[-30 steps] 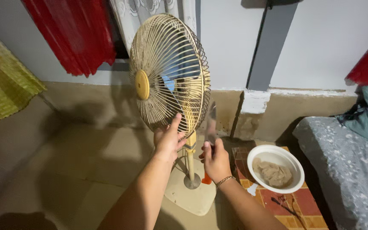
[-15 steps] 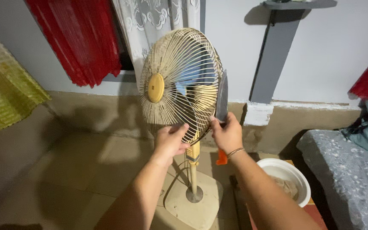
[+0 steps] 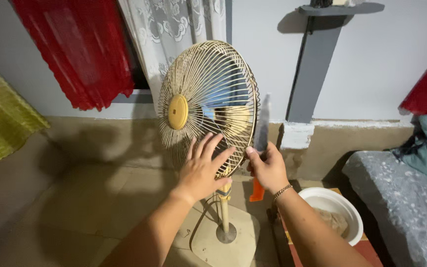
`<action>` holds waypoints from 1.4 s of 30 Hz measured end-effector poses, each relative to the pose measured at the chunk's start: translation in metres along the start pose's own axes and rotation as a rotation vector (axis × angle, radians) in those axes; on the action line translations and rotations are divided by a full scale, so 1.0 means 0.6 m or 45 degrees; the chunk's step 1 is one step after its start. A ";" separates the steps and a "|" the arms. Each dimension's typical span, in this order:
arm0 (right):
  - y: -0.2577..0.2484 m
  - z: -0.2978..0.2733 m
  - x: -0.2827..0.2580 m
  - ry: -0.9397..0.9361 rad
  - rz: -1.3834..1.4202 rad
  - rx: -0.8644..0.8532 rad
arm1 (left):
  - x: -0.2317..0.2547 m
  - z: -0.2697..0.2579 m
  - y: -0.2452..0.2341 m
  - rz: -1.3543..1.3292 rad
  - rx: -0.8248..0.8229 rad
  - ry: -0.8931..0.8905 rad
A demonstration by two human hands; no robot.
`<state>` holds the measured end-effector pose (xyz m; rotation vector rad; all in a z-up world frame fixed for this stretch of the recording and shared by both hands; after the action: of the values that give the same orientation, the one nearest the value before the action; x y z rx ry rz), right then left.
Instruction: The person uses a knife to cut plastic ties from a standing fan's grille and then uses their hands to reattach and secure the grille components.
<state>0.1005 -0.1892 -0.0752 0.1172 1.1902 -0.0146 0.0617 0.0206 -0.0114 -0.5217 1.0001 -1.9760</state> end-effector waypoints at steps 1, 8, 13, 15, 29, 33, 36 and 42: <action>-0.002 -0.009 0.014 0.002 0.077 0.029 | 0.006 0.005 -0.001 0.028 -0.028 0.038; 0.023 -0.116 0.088 0.183 0.256 0.145 | 0.022 0.032 -0.013 -0.061 -0.028 0.001; 0.057 -0.170 0.100 0.207 0.051 0.081 | 0.022 0.035 -0.014 -0.076 0.104 0.055; 0.061 -0.177 0.101 0.193 -0.014 0.075 | 0.021 0.037 -0.013 -0.082 0.127 0.098; 0.072 -0.145 0.089 0.081 -0.300 0.073 | 0.028 0.034 0.004 -0.074 0.171 0.128; 0.077 -0.132 0.091 0.102 -0.124 0.043 | 0.024 0.012 0.006 0.035 0.170 0.223; 0.080 -0.126 0.092 0.120 -0.102 0.032 | 0.024 0.006 -0.004 0.156 0.173 0.253; 0.084 -0.118 0.092 -0.026 -0.119 0.044 | 0.036 -0.004 -0.020 0.351 0.209 0.241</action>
<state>0.0593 -0.1293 -0.1478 0.0914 1.1744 -0.1184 0.0419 0.0079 -0.0033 -0.1003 0.9566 -1.8607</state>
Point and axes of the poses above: each hand's wrist, its own z-axis towards the middle knuckle, its own y-axis out of the palm, x = y × z, the point moved 1 cm from there along z, towards the middle knuckle, and after that the axes turned 4 degrees about -y, right-handed, at the moved point
